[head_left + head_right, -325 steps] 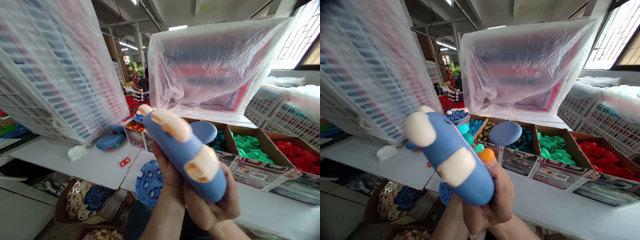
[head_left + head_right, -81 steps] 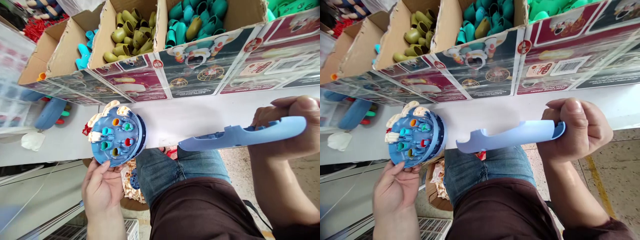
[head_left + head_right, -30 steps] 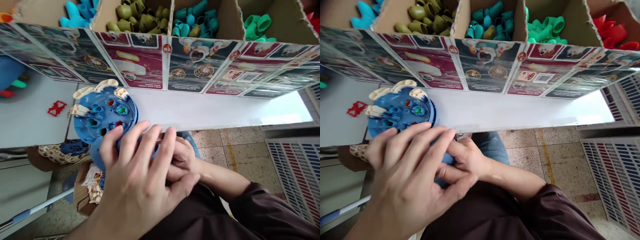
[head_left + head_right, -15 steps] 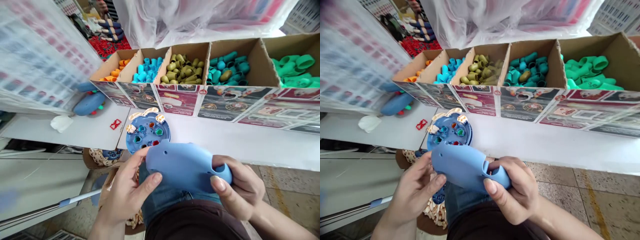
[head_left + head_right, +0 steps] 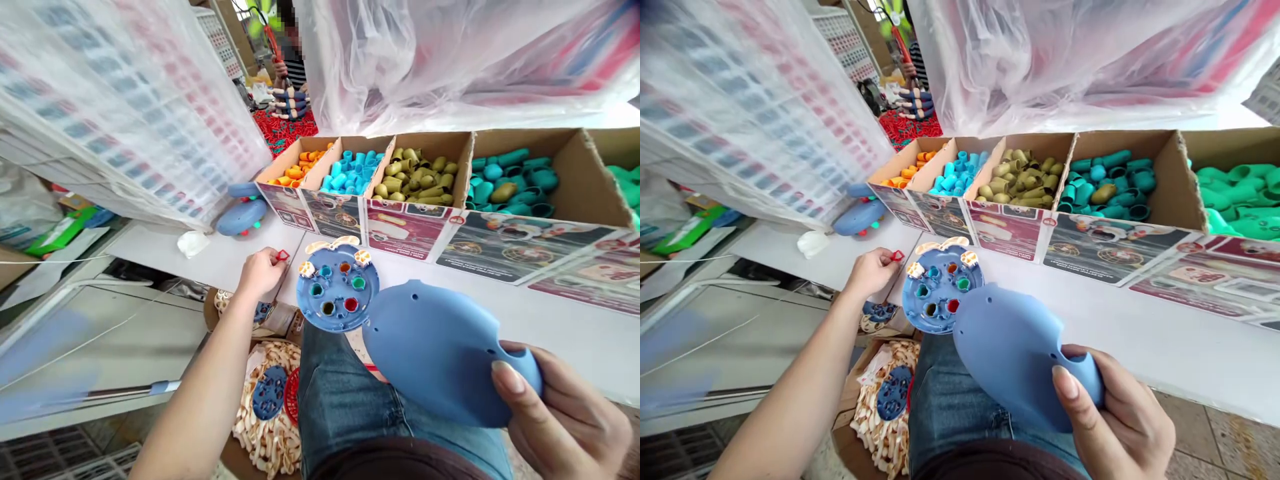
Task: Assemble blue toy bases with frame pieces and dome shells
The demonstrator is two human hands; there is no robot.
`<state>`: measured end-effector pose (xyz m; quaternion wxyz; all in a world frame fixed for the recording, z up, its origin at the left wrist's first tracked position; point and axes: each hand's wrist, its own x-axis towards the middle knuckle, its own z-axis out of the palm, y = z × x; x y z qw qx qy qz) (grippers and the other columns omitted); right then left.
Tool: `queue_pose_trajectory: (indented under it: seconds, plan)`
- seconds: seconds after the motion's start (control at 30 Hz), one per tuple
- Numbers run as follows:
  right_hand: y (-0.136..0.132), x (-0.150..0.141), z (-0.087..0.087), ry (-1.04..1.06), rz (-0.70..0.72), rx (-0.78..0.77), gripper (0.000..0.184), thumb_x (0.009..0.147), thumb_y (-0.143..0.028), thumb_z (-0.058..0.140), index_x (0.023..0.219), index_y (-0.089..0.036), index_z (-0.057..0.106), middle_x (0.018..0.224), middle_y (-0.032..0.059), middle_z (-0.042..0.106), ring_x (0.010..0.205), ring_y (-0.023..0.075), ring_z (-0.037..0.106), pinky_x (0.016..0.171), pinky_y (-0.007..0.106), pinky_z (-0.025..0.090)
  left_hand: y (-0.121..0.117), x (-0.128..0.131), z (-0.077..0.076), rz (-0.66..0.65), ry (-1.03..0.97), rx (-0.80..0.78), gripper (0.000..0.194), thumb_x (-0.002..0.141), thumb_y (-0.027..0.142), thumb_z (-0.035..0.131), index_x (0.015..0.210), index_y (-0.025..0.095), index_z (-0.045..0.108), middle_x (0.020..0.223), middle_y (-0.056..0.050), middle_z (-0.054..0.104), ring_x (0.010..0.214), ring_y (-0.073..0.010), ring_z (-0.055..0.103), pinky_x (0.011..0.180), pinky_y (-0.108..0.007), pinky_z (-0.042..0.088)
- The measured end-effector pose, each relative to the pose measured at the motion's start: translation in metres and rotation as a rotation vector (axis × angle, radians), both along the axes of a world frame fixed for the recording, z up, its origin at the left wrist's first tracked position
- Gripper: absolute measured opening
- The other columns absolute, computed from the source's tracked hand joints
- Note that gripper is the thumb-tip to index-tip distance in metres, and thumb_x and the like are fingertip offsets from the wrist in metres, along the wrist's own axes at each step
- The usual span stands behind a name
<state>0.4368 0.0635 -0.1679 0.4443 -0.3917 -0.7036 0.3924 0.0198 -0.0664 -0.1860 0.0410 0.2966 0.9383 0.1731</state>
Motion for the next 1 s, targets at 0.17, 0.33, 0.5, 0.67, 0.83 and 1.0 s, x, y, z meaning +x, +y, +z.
queue_pose_trajectory:
  seconds: [0.17, 0.33, 0.5, 0.67, 0.83, 1.0]
  plan:
    - [0.000, -0.003, -0.004, 0.071, -0.006, -0.059, 0.028, 0.087, -0.054, 0.078, 0.087, -0.025, 0.077, 0.060, -0.0041, 0.063, 0.042, 0.0078, 0.045, 0.043, 0.021, 0.039, -0.002, 0.001, 0.005, -0.022, 0.049, -0.013, 0.029, 0.075, 0.037, 0.064, 0.095, 0.018, 0.071, 0.106, -0.015, 0.075, 0.100, -0.0320, 0.069, 0.092, -0.039, 0.048]
    - [0.013, 0.002, -0.007, 0.064, 0.090, 0.132, 0.020, 0.087, -0.043, 0.079, 0.085, -0.023, 0.078, 0.061, -0.0025, 0.068, 0.041, 0.0097, 0.053, 0.040, 0.017, 0.045, -0.006, 0.003, 0.015, -0.024, -0.007, 0.031, 0.024, 0.067, 0.041, 0.071, 0.077, 0.020, 0.067, 0.077, -0.008, 0.074, 0.079, -0.0296, 0.070, 0.080, -0.038, 0.052]
    - [0.018, 0.007, -0.011, 0.065, 0.057, 0.103, 0.021, 0.084, -0.042, 0.081, 0.083, -0.021, 0.079, 0.057, -0.0016, 0.065, 0.039, 0.0106, 0.052, 0.037, 0.018, 0.044, -0.009, 0.063, 0.045, -0.193, -0.091, 0.325, 0.033, 0.081, 0.043, 0.070, 0.102, 0.017, 0.070, 0.098, -0.008, 0.077, 0.087, -0.0214, 0.072, 0.083, -0.031, 0.057]
    - [0.016, 0.008, -0.013, 0.074, 0.047, 0.098, 0.018, 0.083, -0.039, 0.081, 0.083, -0.021, 0.079, 0.056, -0.0025, 0.063, 0.037, 0.0098, 0.050, 0.036, 0.018, 0.042, -0.002, 0.124, 0.059, -0.747, -0.143, 0.330, 0.015, 0.089, 0.028, 0.072, 0.102, 0.018, 0.073, 0.105, -0.008, 0.075, 0.097, -0.0200, 0.071, 0.090, -0.031, 0.056]
    - [0.017, 0.008, -0.011, 0.089, 0.019, 0.075, 0.022, 0.080, -0.043, 0.084, 0.080, -0.021, 0.079, 0.054, -0.0021, 0.063, 0.037, 0.0104, 0.049, 0.035, 0.020, 0.040, 0.003, 0.125, 0.049, -0.829, -0.131, 0.240, 0.017, 0.096, 0.029, 0.065, 0.108, 0.020, 0.073, 0.108, -0.010, 0.073, 0.100, -0.0220, 0.069, 0.088, -0.036, 0.057]
    - [0.015, 0.008, -0.014, 0.069, 0.005, 0.070, 0.022, 0.079, -0.041, 0.085, 0.082, -0.021, 0.080, 0.058, -0.0015, 0.064, 0.041, 0.0115, 0.052, 0.038, 0.022, 0.042, 0.002, 0.128, 0.052, -0.856, -0.148, 0.207, 0.019, 0.097, 0.026, 0.063, 0.111, 0.020, 0.074, 0.112, -0.010, 0.070, 0.104, -0.0212, 0.068, 0.092, -0.035, 0.056]
